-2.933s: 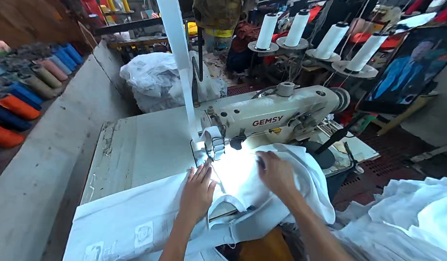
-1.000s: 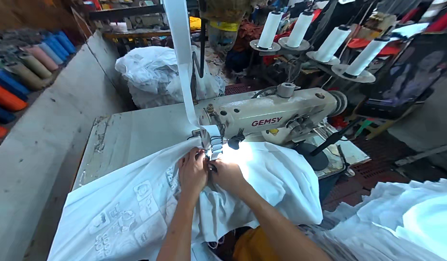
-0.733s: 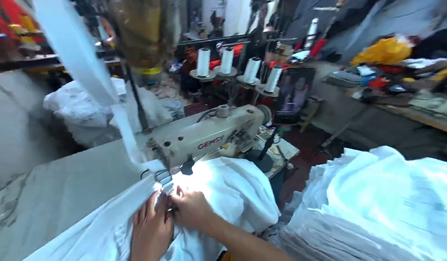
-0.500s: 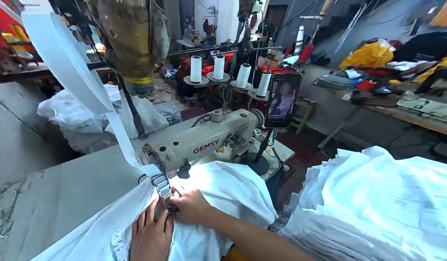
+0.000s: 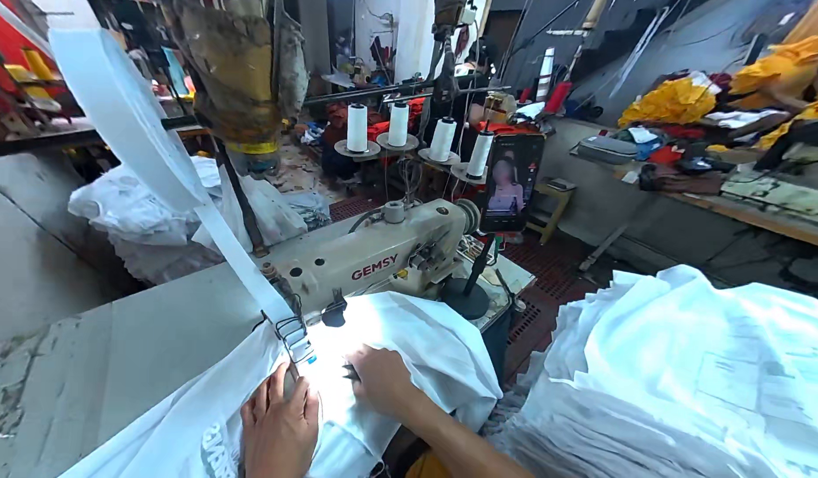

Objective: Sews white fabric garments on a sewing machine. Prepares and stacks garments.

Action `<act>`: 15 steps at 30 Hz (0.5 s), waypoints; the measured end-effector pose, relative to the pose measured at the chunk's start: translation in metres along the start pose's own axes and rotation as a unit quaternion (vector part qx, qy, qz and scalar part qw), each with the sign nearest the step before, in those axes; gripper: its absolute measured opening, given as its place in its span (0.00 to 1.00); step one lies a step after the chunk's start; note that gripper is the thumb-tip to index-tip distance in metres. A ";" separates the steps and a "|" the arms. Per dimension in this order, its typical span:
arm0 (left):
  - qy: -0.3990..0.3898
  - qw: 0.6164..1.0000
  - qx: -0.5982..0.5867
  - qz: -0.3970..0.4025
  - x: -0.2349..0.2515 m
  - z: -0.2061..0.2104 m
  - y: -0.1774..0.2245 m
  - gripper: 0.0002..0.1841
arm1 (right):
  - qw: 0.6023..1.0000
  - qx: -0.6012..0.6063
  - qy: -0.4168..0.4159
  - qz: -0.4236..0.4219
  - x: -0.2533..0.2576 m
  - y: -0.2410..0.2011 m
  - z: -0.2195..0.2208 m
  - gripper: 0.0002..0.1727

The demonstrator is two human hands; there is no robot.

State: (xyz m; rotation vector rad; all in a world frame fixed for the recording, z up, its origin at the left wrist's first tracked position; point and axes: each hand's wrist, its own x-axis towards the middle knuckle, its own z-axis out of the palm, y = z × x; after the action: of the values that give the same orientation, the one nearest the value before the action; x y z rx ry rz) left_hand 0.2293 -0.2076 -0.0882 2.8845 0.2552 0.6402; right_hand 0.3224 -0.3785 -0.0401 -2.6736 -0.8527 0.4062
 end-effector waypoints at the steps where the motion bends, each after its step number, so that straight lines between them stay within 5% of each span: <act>1: -0.004 1.000 -0.001 -0.002 0.001 -0.001 0.001 0.23 | 1.000 0.005 -0.009 0.002 0.003 -0.007 -0.006 0.17; 4: -0.014 1.000 -0.012 0.017 -0.001 -0.005 -0.003 0.18 | 0.997 0.071 -0.017 -0.035 -0.006 -0.043 -0.003 0.23; 7: -0.029 0.999 -0.019 0.027 -0.002 -0.006 -0.008 0.23 | 0.996 0.085 -0.008 -0.022 -0.008 -0.063 0.019 0.26; 15: -0.016 0.999 -0.018 0.035 0.004 -0.004 -0.012 0.18 | 0.993 0.002 0.086 -0.083 0.010 -0.042 0.040 0.21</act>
State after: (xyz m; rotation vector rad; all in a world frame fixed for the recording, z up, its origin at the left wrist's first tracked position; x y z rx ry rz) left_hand 0.2296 -0.1949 -0.0856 2.8764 0.1375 0.6035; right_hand 0.2946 -0.3320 -0.0629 -2.5642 -1.0082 0.1348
